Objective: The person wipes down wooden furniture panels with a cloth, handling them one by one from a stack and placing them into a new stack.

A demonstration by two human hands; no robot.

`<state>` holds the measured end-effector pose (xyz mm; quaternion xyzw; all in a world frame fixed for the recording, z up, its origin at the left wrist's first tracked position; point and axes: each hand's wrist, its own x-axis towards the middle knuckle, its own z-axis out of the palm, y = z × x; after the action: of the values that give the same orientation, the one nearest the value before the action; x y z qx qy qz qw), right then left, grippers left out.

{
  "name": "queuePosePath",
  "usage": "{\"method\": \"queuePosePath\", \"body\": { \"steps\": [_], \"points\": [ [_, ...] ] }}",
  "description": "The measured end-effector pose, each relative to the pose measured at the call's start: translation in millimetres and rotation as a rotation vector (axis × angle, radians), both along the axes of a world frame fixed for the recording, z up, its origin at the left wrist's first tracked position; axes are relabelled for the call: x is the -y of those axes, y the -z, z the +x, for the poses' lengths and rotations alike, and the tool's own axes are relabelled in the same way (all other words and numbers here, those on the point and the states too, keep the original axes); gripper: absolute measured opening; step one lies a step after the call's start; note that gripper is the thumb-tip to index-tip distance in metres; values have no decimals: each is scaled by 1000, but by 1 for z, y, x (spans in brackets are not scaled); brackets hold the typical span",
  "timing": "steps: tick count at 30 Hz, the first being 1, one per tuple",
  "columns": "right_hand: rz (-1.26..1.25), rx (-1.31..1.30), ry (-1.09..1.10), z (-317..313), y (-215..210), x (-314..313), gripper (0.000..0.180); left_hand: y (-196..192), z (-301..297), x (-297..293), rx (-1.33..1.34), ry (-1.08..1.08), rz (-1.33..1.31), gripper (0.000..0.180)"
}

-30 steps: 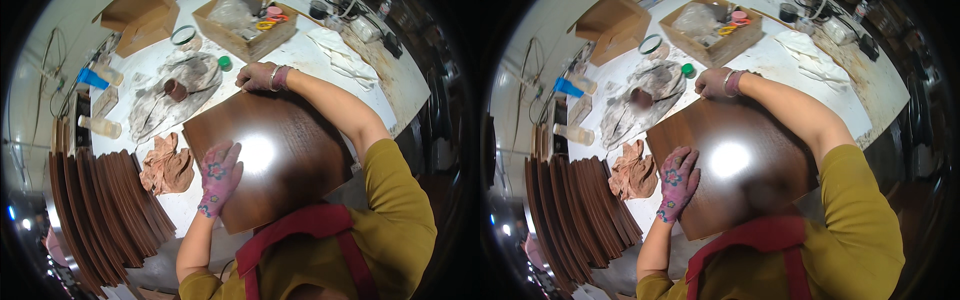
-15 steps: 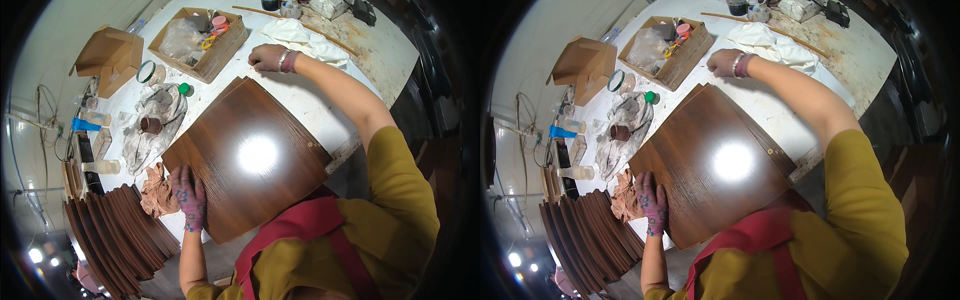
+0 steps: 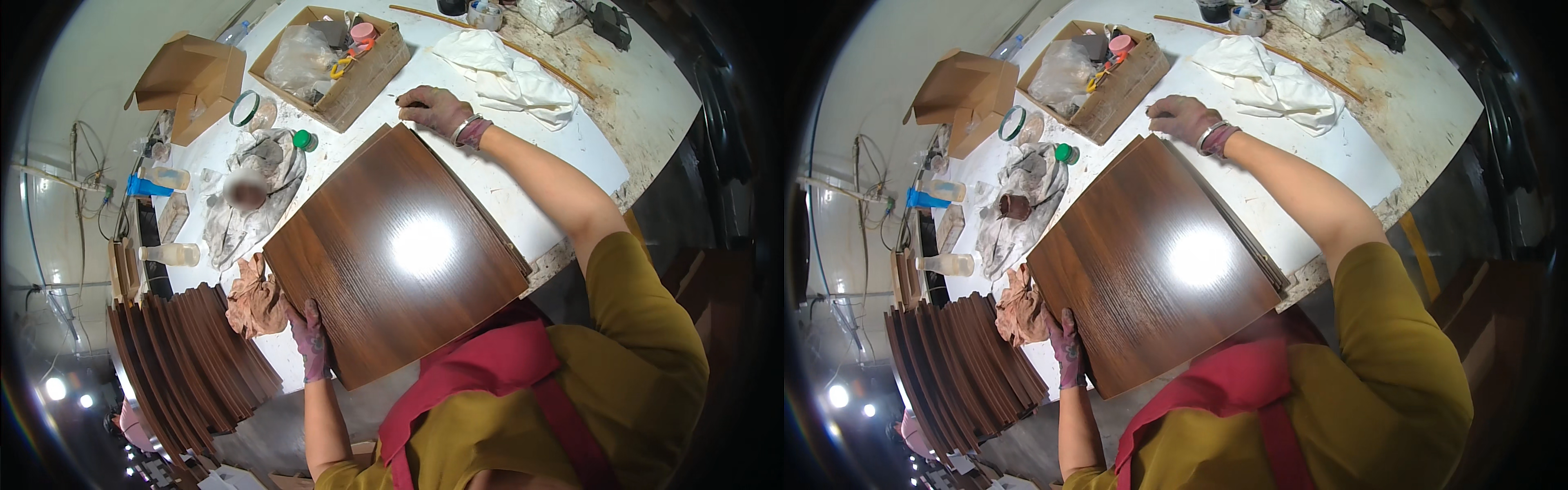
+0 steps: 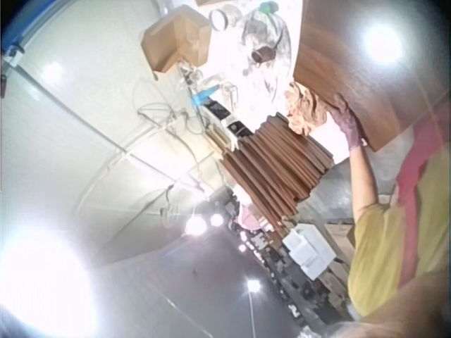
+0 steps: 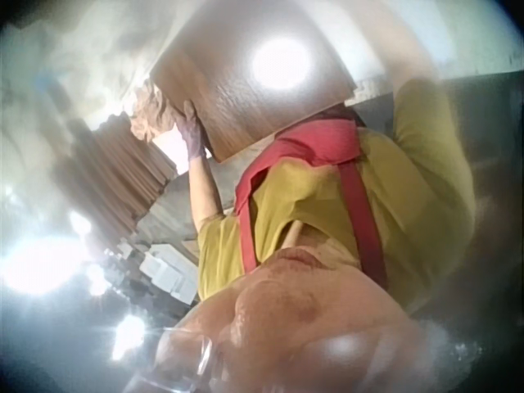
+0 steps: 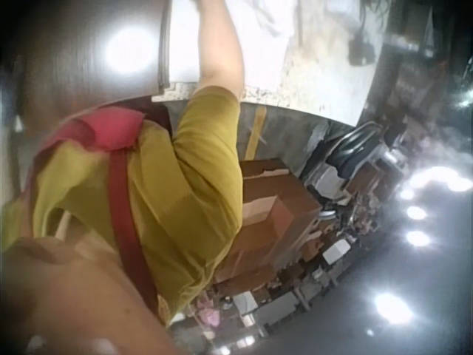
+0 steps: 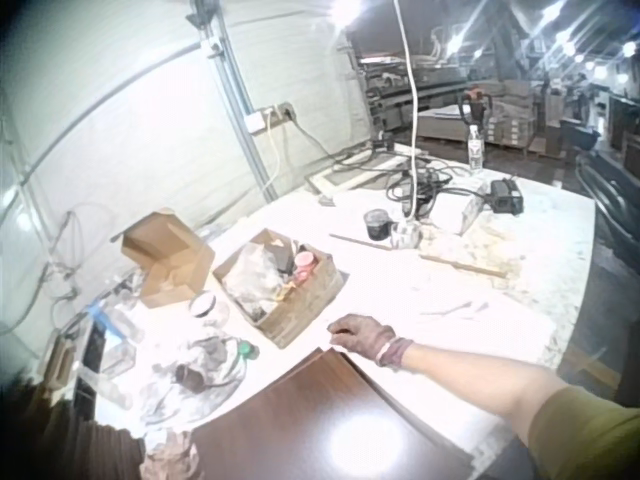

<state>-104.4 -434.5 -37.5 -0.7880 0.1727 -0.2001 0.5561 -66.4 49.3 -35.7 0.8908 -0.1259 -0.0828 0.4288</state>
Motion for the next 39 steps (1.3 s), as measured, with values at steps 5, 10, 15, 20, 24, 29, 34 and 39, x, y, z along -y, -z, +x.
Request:
{"method": "queuePosePath", "body": {
  "steps": [5,10,15,20,24,29,34,39],
  "points": [
    [-140,-48,-53,-23,3,-12,32,9,1,-7,87,-3,98,63],
    [21,55,-46,-27,0,-9,33,9,1,-4,54,-25,51,61],
    [-99,49,-43,-20,0,-16,29,11,3,-7,80,-23,104,62],
    [-187,-11,-110,-78,-2,-31,28,15,7,-9,45,-33,55,63],
    [-206,-88,-203,-137,-21,-54,26,15,9,-9,21,-45,42,63],
    [-236,70,-248,-216,-18,-84,17,8,7,-3,9,-29,4,66],
    [-282,12,-199,-293,-34,-129,13,21,19,-19,-44,-56,-11,73],
    [-462,-44,-38,-341,-43,-168,14,1,5,-11,-39,9,-100,76]
  ]
}}
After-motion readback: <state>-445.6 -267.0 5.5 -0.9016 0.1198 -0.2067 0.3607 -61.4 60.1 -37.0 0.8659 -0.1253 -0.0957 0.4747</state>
